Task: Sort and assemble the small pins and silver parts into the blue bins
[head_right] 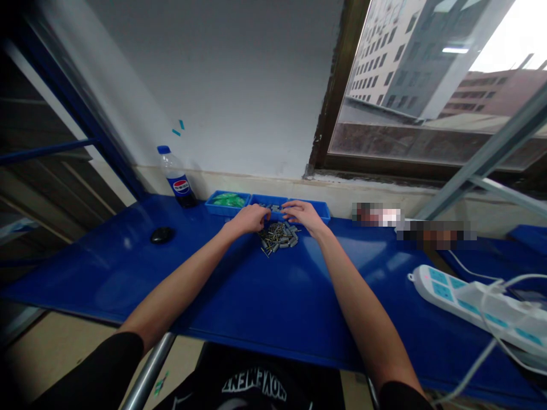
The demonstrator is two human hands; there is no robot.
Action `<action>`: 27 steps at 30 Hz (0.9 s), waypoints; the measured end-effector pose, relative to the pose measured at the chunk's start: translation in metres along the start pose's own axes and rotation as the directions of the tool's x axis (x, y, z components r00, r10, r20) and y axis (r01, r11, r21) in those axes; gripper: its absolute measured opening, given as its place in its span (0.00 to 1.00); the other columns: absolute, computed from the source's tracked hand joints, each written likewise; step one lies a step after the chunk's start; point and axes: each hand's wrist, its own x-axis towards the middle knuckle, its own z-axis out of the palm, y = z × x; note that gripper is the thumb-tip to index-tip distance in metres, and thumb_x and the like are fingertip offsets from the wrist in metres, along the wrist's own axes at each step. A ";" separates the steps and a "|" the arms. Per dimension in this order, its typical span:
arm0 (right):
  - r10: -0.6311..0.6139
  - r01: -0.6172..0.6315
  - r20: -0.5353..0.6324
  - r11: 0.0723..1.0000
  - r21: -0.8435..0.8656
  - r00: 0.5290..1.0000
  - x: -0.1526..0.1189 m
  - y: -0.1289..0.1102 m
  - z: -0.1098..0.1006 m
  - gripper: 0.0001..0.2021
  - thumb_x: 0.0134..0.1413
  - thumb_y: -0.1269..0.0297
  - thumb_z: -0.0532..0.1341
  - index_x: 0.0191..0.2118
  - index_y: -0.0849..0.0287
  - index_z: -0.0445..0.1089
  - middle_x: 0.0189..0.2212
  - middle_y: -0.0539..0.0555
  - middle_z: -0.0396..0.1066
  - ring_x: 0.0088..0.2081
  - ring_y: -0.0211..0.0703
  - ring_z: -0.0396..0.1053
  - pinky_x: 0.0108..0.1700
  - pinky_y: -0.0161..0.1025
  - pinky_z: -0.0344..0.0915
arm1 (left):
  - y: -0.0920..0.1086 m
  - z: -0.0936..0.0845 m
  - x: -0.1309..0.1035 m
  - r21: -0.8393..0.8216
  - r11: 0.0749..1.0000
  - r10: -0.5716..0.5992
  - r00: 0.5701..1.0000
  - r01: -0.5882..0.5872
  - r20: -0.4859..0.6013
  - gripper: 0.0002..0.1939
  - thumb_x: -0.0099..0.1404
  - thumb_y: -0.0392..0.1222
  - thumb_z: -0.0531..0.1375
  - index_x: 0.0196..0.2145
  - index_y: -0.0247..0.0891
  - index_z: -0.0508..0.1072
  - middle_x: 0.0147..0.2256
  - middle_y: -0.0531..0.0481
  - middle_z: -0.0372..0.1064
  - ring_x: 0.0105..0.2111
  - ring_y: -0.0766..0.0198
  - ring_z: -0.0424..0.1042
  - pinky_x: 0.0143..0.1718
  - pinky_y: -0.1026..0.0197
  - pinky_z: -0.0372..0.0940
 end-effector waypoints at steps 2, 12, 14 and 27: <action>0.010 -0.010 -0.014 1.000 -0.021 1.000 0.000 0.000 -0.001 0.09 0.55 0.67 0.68 0.43 0.59 0.78 0.39 0.59 0.82 0.36 0.41 0.79 0.36 0.33 0.75 | -0.002 -0.005 0.001 -0.136 0.988 0.070 0.997 -0.074 -0.039 0.17 0.56 0.28 0.61 0.43 0.37 0.79 0.33 0.45 0.78 0.36 0.56 0.77 0.40 0.59 0.67; 0.042 -0.034 0.109 0.997 -0.076 0.993 -0.003 0.001 -0.011 0.10 0.56 0.67 0.69 0.45 0.60 0.79 0.36 0.59 0.82 0.33 0.41 0.79 0.35 0.34 0.76 | -0.003 -0.020 0.005 -0.571 0.782 0.145 0.964 -0.250 -0.225 0.17 0.57 0.33 0.67 0.45 0.35 0.74 0.32 0.51 0.76 0.32 0.65 0.77 0.35 0.65 0.68; 0.048 -0.033 0.173 0.996 -0.088 0.984 -0.005 0.000 -0.009 0.12 0.55 0.65 0.70 0.45 0.60 0.80 0.37 0.60 0.82 0.34 0.41 0.79 0.37 0.35 0.76 | -0.003 -0.021 0.004 -0.558 0.780 0.173 0.955 -0.283 -0.243 0.16 0.57 0.34 0.67 0.44 0.34 0.74 0.32 0.50 0.76 0.32 0.65 0.77 0.35 0.64 0.68; -0.042 0.044 0.082 0.999 -0.030 0.996 -0.002 0.001 -0.007 0.12 0.47 0.60 0.75 0.36 0.61 0.81 0.32 0.58 0.82 0.33 0.41 0.78 0.37 0.35 0.74 | -0.006 -0.005 0.008 -0.341 0.910 0.194 0.969 -0.236 -0.153 0.11 0.62 0.36 0.65 0.43 0.34 0.78 0.36 0.46 0.79 0.36 0.62 0.78 0.40 0.63 0.68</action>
